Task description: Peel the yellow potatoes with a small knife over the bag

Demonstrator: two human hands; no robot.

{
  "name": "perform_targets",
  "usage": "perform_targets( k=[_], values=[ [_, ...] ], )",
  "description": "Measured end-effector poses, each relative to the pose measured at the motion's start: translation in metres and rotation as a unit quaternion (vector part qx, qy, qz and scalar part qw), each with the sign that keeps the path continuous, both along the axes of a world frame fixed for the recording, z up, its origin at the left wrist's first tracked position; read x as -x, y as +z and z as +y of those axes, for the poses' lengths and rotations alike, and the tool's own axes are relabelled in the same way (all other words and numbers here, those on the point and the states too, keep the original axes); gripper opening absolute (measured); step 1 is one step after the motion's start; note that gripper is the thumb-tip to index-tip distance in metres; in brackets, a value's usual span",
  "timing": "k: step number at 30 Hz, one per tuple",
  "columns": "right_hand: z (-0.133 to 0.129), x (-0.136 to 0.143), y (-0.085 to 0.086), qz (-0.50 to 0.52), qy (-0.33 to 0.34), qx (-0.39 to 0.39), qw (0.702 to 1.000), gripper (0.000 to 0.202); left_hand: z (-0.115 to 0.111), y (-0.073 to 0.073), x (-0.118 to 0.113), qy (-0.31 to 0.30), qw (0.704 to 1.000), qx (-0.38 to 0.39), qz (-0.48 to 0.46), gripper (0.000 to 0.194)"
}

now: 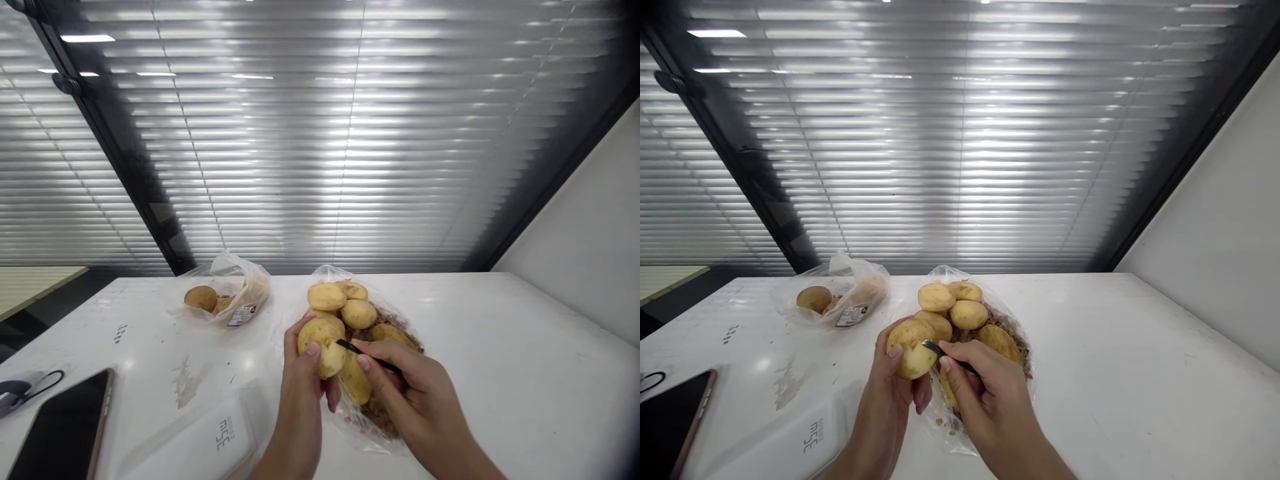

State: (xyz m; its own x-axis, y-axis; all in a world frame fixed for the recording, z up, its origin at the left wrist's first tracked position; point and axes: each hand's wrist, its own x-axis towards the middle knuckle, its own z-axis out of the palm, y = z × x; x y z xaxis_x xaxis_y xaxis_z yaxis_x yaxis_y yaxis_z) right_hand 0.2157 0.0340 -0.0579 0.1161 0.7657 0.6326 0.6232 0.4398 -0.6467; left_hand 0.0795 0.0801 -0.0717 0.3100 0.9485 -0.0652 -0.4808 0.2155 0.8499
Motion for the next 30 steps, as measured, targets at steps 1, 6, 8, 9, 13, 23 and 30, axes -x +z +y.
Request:
perform_targets(
  k=[1,6,8,9,13,23,30],
  values=[
    [-0.0001,0.0005,-0.0006,-0.002,-0.003,-0.004,1.000,0.014,-0.0001,0.0003,0.0000,0.002,1.000,0.000,-0.003,0.049],
    [-0.0010,0.0019,-0.0031,-0.004,-0.013,-0.007,1.000,0.013,-0.0010,0.0013,0.0001,0.004,1.000,-0.010,-0.009,0.044],
    [-0.0011,0.0017,-0.0032,-0.001,-0.009,-0.001,1.000,0.014,-0.0014,0.0016,0.0003,0.005,1.000,-0.009,-0.008,0.044],
    [-0.0010,0.0015,-0.0028,0.002,-0.008,0.002,1.000,0.015,-0.0016,0.0018,0.0003,0.007,1.000,-0.007,-0.007,0.044],
    [-0.0003,0.0005,-0.0010,-0.003,-0.005,0.007,1.000,0.015,-0.0023,0.0033,0.0002,0.018,1.000,-0.006,-0.002,0.045],
    [-0.0014,0.0010,-0.0031,-0.012,-0.017,0.003,1.000,0.013,-0.0012,0.0010,0.0003,0.009,1.000,0.000,0.008,0.049],
    [-0.0001,0.0046,-0.0002,0.003,-0.024,-0.005,1.000,0.013,-0.0004,-0.0013,-0.0005,-0.007,1.000,-0.002,0.017,0.045]
  ],
)
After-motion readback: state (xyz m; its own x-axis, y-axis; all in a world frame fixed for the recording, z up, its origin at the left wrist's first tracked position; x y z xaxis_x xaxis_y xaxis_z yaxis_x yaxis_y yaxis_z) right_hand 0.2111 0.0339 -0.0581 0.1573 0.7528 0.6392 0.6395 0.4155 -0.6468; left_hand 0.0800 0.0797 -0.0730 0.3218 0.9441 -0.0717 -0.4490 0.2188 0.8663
